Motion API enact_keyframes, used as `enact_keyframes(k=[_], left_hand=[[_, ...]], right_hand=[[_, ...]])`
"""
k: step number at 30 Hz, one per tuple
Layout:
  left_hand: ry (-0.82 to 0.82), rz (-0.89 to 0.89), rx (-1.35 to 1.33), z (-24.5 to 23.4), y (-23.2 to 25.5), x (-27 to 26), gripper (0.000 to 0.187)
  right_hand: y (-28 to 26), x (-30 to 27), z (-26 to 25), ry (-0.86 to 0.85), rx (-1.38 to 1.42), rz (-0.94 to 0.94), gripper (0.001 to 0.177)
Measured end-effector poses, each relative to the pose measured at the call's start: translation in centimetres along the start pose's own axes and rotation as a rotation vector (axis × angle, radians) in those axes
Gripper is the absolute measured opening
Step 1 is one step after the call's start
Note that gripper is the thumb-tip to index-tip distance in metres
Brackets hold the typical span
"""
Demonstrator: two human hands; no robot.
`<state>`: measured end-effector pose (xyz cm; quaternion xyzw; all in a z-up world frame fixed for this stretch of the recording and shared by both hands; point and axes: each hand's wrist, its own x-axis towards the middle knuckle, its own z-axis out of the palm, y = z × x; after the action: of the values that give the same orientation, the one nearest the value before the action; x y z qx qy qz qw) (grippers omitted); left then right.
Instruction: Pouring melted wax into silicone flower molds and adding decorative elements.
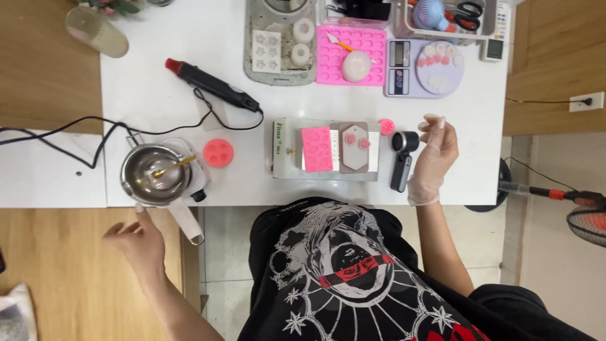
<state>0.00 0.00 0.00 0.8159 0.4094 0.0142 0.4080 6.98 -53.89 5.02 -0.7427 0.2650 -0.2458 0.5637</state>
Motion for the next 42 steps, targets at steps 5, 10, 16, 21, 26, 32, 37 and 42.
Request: enact_keyframes(k=[5,10,16,21,26,32,37,42], left_hand=[[-0.385,-0.398,-0.249,0.2,-3.8,0.1,0.078],[-0.583,-0.405,-0.52,3.1,-6.1,-0.5,0.062],[-0.804,-0.2,-0.658,4.7,-3.1,-1.1,0.055],[-0.903,-0.121,-0.718,7.1,-3.3,-1.9,0.049],[-0.861,-0.018,-0.704,7.8,-2.0,-3.1,0.046],[-0.797,0.13,-0.643,7.0,2.3,-5.6,0.043],[-0.879,0.211,-0.587,5.9,7.9,-8.3,0.045],[-1.014,0.346,-0.491,6.8,12.1,-10.0,0.05]], right_hand=[[-7.5,-3.2,3.0,-0.227,-0.13,-0.331,0.025],[-10.1,-8.9,11.3,-0.631,0.059,-0.219,0.024],[-4.3,-16.7,24.7,-1.202,-0.084,0.229,0.052],[1.6,-19.3,30.9,-1.002,0.067,0.356,0.037],[0.8,-19.7,31.8,-0.943,0.125,0.318,0.024],[-7.3,-18.4,28.6,-0.99,0.176,0.098,0.02],[-13.9,-16.2,21.9,-0.881,0.001,-0.372,0.019],[-14.2,-13.0,14.4,-0.635,-0.047,-0.486,0.028]])
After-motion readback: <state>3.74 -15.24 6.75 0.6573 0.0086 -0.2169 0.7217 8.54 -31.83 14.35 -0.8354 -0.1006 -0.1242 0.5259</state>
